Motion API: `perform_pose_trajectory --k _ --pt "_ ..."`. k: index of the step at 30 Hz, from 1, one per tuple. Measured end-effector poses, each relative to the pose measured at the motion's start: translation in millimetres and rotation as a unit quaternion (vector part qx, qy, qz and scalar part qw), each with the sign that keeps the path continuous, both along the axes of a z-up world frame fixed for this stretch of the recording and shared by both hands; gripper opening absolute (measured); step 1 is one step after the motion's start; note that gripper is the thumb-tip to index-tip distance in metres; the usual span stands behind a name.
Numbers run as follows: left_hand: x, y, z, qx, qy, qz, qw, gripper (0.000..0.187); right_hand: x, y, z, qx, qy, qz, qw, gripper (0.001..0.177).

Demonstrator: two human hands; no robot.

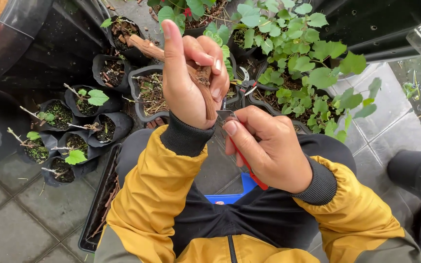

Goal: The person is preparing plant cuttings by trimming stems and peeling back bark using garden shears in a nursery setting.

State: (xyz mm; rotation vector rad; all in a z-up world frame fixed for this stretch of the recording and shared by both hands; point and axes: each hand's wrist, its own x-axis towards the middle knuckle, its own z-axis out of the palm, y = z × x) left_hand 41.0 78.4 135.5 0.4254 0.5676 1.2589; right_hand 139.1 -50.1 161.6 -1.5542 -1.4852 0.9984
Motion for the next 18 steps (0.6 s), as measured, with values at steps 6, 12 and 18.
perform_pose_trajectory --k 6,12,18 --pt "-1.3 -0.6 -1.0 -0.001 -0.002 -0.01 1.0 0.057 -1.1 0.6 -0.9 -0.004 0.004 0.0 1.0 0.018" --pt "-1.1 -1.4 2.3 -0.005 0.009 -0.001 1.0 0.057 -1.1 0.9 -0.4 -0.003 0.003 0.003 1.0 0.019" --pt "-0.1 -2.5 3.5 -0.004 0.006 0.003 1.0 0.056 -2.0 0.5 1.9 -0.011 0.001 -0.001 1.0 0.018"
